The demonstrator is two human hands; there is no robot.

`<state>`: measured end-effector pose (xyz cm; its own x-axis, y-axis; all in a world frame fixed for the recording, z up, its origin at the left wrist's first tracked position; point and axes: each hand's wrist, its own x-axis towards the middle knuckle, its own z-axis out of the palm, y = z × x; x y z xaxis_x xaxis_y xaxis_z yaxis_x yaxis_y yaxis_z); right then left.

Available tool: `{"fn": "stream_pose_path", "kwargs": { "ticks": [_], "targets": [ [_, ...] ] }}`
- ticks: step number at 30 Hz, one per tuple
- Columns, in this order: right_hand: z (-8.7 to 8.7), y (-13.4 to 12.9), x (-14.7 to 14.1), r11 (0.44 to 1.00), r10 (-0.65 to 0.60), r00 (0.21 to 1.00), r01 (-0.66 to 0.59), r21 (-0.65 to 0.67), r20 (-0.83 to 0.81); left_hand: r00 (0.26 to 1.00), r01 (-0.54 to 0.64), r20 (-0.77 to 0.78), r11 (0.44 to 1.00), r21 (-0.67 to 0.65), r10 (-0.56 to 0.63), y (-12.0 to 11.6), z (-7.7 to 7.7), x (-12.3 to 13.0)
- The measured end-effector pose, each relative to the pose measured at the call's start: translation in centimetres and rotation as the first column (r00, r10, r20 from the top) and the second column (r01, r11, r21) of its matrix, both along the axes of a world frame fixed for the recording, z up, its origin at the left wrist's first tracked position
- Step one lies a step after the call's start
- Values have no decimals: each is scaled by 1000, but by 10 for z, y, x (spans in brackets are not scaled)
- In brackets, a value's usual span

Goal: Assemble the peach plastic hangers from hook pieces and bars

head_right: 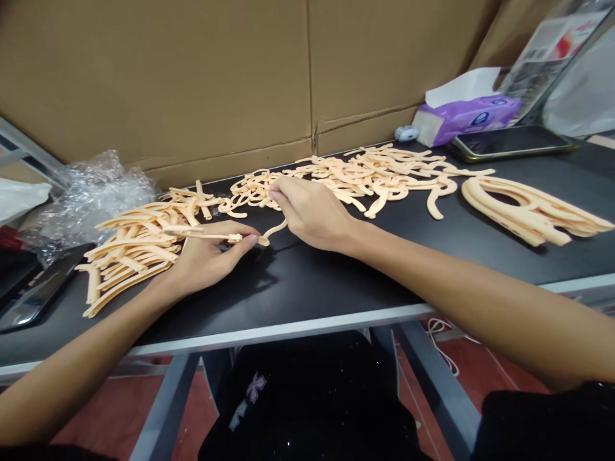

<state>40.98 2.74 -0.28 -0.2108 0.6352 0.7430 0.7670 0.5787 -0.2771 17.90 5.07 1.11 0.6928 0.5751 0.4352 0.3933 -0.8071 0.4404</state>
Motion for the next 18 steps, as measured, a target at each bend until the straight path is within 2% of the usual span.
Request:
{"fn": "stream_pose_path", "kwargs": {
  "ticks": [2, 8, 10, 12, 13, 15, 17, 18],
  "targets": [
    [-1, 0, 1, 999, -27, 999, 28, -30, 31, 999, -5, -34, 1000, 1, 5, 0, -1, 0],
    [-8, 9, 9, 974, -86, 984, 117, -194, 158, 990, 26, -141, 993, 114, -10, -1, -2, -1],
    [-3, 10, 12, 978, -94, 981, 123, -171, 169, 982, 13, -187, 994, 109, 8, -2, 0, -2],
    [9, 3, 13, 989, -100, 984, 115, -94, 147, 965, -30, -255, 992, 124, 61, -3, 1, -2],
    [17, -7, 10, 994, -90, 988, 97, -50, 127, 952, -55, -291, 988, 144, 95, -4, 1, -2],
    [33, -38, 2, 999, 14, 997, -16, 31, 82, 926, -89, -344, 977, 194, 153, -5, 0, -1],
    [41, -82, -10, 982, 188, 980, -189, 20, 71, 915, -97, -363, 969, 228, 177, -4, -2, -1],
    [41, -106, -16, 956, 291, 955, -290, -35, 49, 913, -96, -365, 967, 237, 180, -4, -3, 0]
  ]
}}
